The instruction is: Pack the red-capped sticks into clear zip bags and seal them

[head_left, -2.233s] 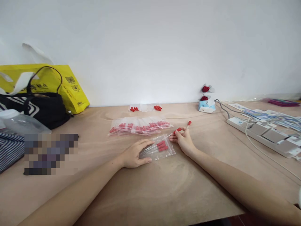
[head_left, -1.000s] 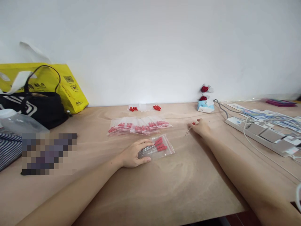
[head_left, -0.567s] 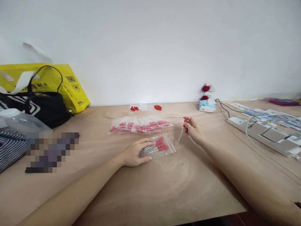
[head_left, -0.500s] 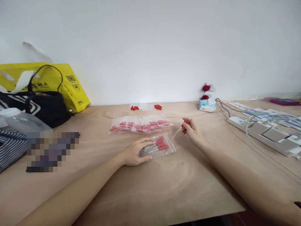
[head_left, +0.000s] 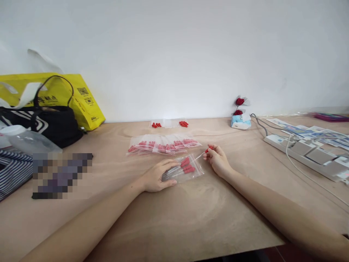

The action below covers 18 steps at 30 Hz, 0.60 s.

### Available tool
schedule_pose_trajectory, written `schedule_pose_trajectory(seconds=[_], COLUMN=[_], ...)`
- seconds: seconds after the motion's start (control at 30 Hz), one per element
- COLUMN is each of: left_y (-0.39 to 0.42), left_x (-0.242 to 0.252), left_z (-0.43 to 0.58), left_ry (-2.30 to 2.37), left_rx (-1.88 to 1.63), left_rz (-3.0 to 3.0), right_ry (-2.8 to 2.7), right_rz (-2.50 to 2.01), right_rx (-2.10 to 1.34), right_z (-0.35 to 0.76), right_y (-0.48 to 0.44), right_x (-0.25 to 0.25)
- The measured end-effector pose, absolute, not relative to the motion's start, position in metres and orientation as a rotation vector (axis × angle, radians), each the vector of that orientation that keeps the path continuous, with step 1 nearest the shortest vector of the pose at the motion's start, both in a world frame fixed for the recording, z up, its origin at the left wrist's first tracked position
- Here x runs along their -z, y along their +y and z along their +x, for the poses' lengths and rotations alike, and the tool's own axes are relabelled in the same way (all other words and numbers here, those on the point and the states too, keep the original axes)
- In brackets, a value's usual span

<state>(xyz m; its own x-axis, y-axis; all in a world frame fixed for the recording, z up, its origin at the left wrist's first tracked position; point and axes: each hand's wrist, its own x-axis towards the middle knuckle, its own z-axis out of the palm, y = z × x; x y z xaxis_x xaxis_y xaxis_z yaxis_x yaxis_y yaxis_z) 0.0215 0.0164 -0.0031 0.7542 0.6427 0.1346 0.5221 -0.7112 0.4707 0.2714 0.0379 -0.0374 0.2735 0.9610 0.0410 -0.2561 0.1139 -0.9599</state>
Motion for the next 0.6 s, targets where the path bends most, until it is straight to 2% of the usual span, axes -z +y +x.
schedule_pose_trajectory(seconds=[0.23, 0.4, 0.6], left_y=[0.016, 0.017, 0.017], left_x=[0.002, 0.003, 0.005], left_z=[0.023, 0.023, 0.022], left_ry=[0.899, 0.937, 0.951], left_rx=[-0.419, -0.405, -0.41], left_rz=[2.554, 2.548, 2.549], right_ry=[-1.02, -1.358, -1.495], right_rz=[-1.119, -1.205, -1.182], right_rx=[-1.315, -1.351, -1.45], right_z=[0.267, 0.267, 0.265], right_y=[0.027, 0.019, 0.02], right_x=[0.03, 0.022, 0.015])
